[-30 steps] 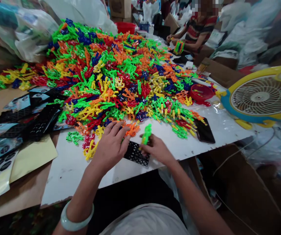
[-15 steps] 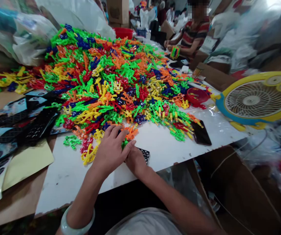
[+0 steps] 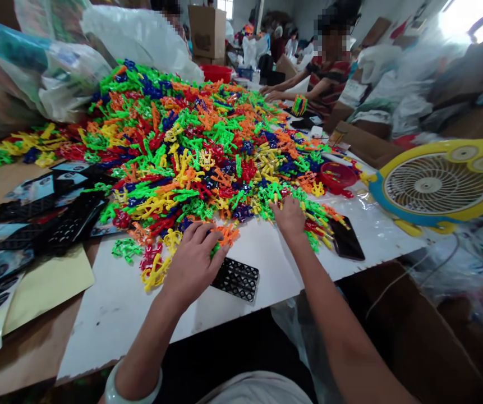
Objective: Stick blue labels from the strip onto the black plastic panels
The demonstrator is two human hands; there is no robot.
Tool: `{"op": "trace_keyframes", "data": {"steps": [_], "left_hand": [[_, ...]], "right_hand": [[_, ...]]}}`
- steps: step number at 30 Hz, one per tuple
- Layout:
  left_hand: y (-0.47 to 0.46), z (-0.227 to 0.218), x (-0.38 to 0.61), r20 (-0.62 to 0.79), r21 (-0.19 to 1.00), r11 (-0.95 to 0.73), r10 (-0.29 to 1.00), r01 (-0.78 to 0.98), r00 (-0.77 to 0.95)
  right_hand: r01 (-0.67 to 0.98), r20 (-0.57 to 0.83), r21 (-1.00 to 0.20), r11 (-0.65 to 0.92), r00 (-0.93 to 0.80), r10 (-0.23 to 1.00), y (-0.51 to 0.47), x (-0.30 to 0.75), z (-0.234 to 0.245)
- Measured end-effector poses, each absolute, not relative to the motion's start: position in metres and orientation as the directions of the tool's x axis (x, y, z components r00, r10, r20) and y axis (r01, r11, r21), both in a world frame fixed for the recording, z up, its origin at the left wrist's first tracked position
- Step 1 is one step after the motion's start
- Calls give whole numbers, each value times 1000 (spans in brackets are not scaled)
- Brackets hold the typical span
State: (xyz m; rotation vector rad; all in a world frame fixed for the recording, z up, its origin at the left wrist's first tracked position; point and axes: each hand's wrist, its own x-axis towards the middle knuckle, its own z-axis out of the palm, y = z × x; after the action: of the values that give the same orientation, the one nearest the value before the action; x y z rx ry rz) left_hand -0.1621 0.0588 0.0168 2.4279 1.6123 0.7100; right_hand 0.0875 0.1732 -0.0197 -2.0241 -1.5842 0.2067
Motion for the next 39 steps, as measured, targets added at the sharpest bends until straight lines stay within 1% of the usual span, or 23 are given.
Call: {"op": "trace_keyframes", "data": {"steps": [3, 6, 9, 11, 12, 14, 17, 20, 24, 27, 28, 29, 31, 32, 33, 34, 35, 36, 38, 39], "left_hand": [[55, 21, -162, 294, 353, -391, 909, 850, 296], [50, 26, -161, 288, 300, -355, 918, 885, 271], [48, 26, -160, 266, 291, -352, 923, 890, 278], [50, 23, -160, 252, 319, -371, 920, 872, 300], [51, 22, -161, 251, 336, -384, 917, 860, 311], [54, 21, -162, 257, 363, -404, 910, 840, 326], [55, 21, -163, 268, 384, -408, 908, 828, 322], [55, 22, -162, 275, 390, -413, 905, 823, 323], [54, 24, -161, 283, 390, -419, 902, 820, 327], [53, 24, -161, 301, 380, -430, 895, 819, 330], [53, 24, -161, 304, 378, -431, 894, 819, 330], [53, 23, -160, 304, 379, -429, 894, 820, 328], [54, 21, -160, 297, 388, -418, 900, 822, 318], [54, 20, -160, 291, 393, -411, 904, 823, 313], [54, 20, -160, 284, 397, -404, 908, 824, 308], [54, 19, -160, 278, 400, -399, 911, 825, 305], [54, 18, -160, 273, 401, -396, 912, 826, 305], [54, 18, -160, 270, 402, -395, 913, 826, 305], [53, 18, -160, 271, 405, -391, 915, 826, 300], [53, 17, -160, 273, 407, -389, 915, 826, 296]], "right_hand": [[863, 187, -470, -188, 306, 933, 184, 97, -18], [860, 131, -474, -188, 280, 951, 167, 96, -25], [845, -15, -520, -123, 135, 991, 134, 94, -38], [837, -114, -540, -86, 29, 993, 114, 95, -46], [839, -141, -538, -78, 1, 990, 107, 95, -49], [855, -146, -512, -79, 4, 989, 97, 94, -50], [885, -116, -459, -79, 28, 993, 94, 84, -46], [891, -160, -451, -58, -17, 987, 94, 69, -42], [836, -174, -543, -81, -18, 985, 92, 61, -43], [756, -192, -645, -114, -16, 981, 86, 59, -44], [708, -205, -696, -121, -35, 978, 84, 56, -44], [625, -218, -770, -127, -71, 973, 82, 50, -44], [357, -223, -922, -148, -180, 958, 78, 33, -46], [218, -209, -963, -157, -237, 949, 77, 23, -48], [115, -188, -980, -162, -280, 941, 77, 14, -50], [65, -173, -985, -161, -304, 937, 77, 6, -53], [66, -169, -985, -156, -309, 936, 77, -1, -56], [103, -164, -985, -139, -298, 941, 76, -7, -59], [270, -106, -962, -41, -228, 968, 73, -16, -64], [373, -59, -928, 16, -186, 981, 71, -20, -66]]}}
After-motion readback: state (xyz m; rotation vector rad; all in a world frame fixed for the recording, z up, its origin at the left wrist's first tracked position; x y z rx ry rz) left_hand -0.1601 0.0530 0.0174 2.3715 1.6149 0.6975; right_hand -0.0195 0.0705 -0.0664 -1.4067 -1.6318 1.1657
